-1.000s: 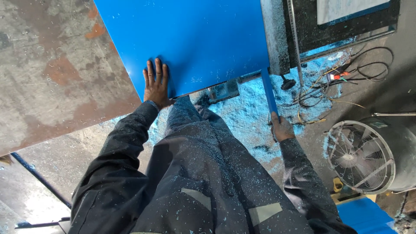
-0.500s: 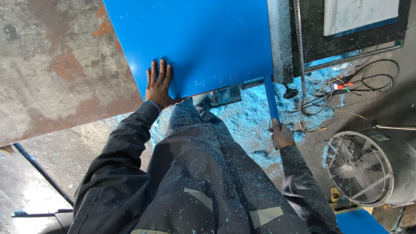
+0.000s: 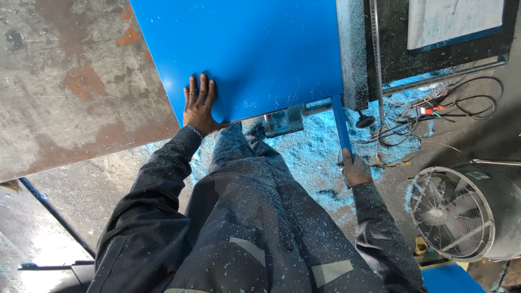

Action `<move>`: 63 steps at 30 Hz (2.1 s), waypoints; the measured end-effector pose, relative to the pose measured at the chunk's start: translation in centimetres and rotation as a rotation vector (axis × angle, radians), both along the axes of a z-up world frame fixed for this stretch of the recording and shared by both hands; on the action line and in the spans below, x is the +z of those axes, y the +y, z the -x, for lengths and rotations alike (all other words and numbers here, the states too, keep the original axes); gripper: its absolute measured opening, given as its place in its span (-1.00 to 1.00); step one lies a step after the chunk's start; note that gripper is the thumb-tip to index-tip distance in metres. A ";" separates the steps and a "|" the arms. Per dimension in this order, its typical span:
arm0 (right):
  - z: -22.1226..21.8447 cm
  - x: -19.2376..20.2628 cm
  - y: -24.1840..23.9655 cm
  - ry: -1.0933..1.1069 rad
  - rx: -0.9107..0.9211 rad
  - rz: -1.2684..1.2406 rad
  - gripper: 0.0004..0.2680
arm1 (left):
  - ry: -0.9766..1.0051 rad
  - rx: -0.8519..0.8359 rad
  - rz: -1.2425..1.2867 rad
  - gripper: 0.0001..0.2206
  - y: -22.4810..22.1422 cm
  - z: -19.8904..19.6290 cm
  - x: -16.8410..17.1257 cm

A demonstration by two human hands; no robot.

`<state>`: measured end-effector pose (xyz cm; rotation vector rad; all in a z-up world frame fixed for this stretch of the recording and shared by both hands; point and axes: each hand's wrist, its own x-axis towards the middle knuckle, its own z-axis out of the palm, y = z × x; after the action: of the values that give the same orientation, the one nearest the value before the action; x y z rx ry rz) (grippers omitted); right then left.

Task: The recorder is using a table saw to cut blue plastic sheets into smaller rectangular sections in a manufacturing setting.

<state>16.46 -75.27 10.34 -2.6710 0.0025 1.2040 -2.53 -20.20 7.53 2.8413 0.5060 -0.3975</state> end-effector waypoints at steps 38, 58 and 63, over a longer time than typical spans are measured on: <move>-2.6 0.6 1.5 0.070 0.008 0.059 -0.26 | -0.056 0.053 0.039 0.44 0.0 -1.4 0.1; -4.8 2.0 4.3 0.052 0.021 0.084 -0.39 | -0.038 0.080 0.070 0.46 0.7 -2.8 1.1; -5.4 2.1 4.6 0.057 0.041 0.055 -0.38 | -0.037 0.082 0.070 0.45 0.8 -2.9 0.9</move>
<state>21.87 -70.62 12.39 -2.6956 -0.0109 1.3102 0.41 -19.35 8.40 2.7448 0.5880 -0.3404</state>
